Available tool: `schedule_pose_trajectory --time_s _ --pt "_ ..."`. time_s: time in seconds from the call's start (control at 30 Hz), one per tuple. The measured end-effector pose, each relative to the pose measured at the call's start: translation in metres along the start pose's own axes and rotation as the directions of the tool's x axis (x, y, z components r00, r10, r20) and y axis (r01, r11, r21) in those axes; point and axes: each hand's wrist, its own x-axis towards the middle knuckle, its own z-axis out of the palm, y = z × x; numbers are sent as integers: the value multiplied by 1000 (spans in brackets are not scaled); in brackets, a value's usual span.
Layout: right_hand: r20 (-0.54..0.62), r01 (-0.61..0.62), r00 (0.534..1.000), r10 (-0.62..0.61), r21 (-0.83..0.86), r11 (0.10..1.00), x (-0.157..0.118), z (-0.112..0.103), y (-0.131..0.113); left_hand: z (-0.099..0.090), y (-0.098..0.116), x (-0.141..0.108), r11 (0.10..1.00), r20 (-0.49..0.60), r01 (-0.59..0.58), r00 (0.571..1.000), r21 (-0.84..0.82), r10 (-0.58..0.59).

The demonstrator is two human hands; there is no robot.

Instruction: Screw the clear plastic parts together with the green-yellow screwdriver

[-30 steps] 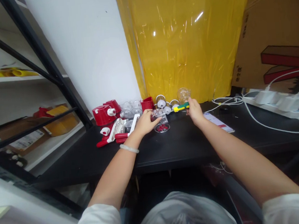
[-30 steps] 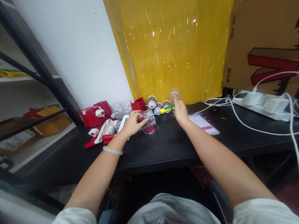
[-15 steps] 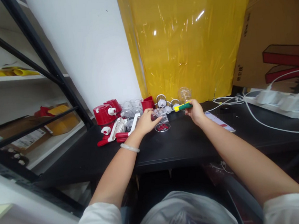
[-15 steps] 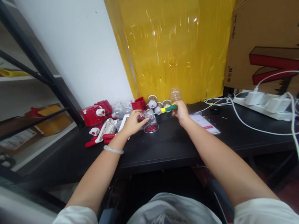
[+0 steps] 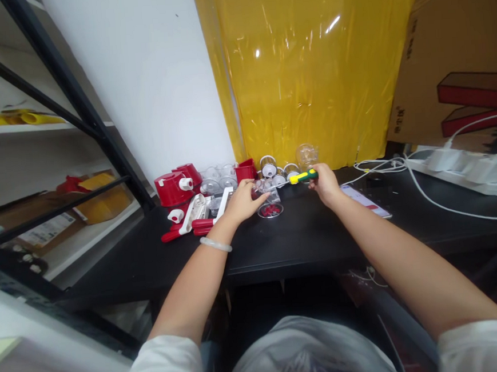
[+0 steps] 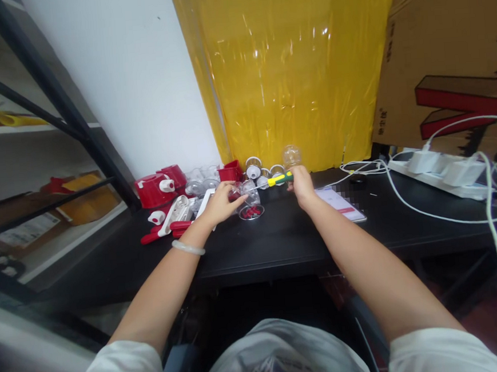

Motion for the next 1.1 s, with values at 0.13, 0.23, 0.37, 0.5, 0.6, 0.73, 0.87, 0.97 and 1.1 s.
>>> schedule_pose_trajectory --time_s 0.13,0.23,0.37,0.5,0.6,0.73,0.87,0.97,1.1 --pt "-56 -57 997 61 61 996 -2 2 -2 1 -1 0 1000 6 10 1000 6 -10" --pt "-41 -59 997 62 67 996 -4 2 -4 2 -2 1 1000 4 1 1000 8 -1" --pt "-25 -51 998 53 62 997 -2 1 -3 1 -2 1 1000 6 7 1000 3 -8" --pt "-38 -10 999 10 1 1000 1 0 3 0 -1 1 1000 3 8 1000 -1 -8" --pt "-62 42 997 -48 -99 994 2 -2 6 0 0 1 1000 1 -2 1000 -3 2" --pt "-69 31 997 -43 -169 985 2 -3 6 0 1 1 1000 6 8 1000 -4 -8" --pt "-81 -19 997 11 -97 995 1 -1 2 0 1 1 1000 1 1 1000 -4 -1" --pt "-71 -60 996 58 -17 998 1 -1 2 0 1 1 1000 5 3 1000 -2 -3" --pt "-56 -28 998 29 17 999 3 -1 4 0 0 1 1000 -4 -7 1000 -4 7"
